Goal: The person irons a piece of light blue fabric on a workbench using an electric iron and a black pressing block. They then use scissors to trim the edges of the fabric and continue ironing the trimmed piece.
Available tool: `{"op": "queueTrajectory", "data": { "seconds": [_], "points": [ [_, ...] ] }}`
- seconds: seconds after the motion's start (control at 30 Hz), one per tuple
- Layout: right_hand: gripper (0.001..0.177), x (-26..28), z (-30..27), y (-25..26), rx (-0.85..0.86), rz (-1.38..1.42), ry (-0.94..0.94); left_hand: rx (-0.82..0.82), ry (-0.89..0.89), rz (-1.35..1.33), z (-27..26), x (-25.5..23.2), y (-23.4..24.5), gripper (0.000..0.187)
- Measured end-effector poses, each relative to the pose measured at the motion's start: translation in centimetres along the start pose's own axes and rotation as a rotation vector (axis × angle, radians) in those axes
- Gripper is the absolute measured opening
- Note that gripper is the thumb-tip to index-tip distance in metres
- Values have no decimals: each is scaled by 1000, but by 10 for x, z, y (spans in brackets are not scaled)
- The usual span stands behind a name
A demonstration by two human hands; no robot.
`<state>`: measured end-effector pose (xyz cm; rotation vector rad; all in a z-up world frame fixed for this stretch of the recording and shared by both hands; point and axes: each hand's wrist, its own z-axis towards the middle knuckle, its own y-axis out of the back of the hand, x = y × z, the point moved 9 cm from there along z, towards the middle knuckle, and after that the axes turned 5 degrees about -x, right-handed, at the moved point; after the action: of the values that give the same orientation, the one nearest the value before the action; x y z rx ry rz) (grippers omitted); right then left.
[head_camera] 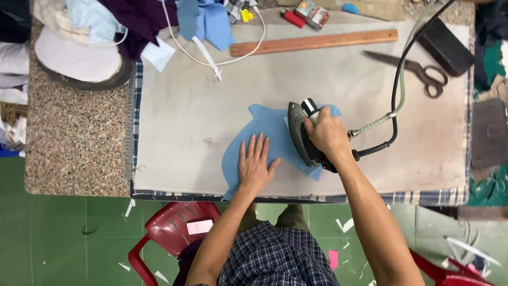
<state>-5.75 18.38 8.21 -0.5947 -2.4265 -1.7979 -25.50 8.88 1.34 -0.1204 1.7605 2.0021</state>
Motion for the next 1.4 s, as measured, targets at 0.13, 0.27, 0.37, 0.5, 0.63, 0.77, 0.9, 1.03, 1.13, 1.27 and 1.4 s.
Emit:
{"op": "queueTrajectory", "data": {
  "seconds": [0.13,0.27,0.37,0.5,0.63,0.77,0.9,1.03,1.13,1.27,1.4],
  "points": [
    [54,-14,-18,-10,11,11,-44,38,35,30,-12,17,13,71],
    [53,-12,-33,-6,18,20,-34,125,182,93,-30,48,37,72],
    [54,-10,-37,-4,7,45,-5,40,261,181,-46,82,61,72],
    [55,-11,-35,-3,-15,83,29,-117,408,328,-65,155,94,67],
    [56,-9,-37,5,-52,105,52,-150,530,274,-79,205,88,72],
    [54,-11,-39,8,-29,195,81,-283,498,308,-82,206,89,66],
    [54,-19,-30,4,-66,263,142,-378,482,337,-81,199,95,64],
    [57,-10,-35,6,-97,225,168,-416,459,377,-83,199,92,63],
    [59,-5,-35,4,-75,105,183,-448,444,379,-80,197,95,64],
    [60,-7,-33,-6,-69,52,157,-462,445,368,-82,197,96,63],
    [59,-5,-35,-3,-78,30,152,-489,433,371,-81,198,97,63]
  ]
}}
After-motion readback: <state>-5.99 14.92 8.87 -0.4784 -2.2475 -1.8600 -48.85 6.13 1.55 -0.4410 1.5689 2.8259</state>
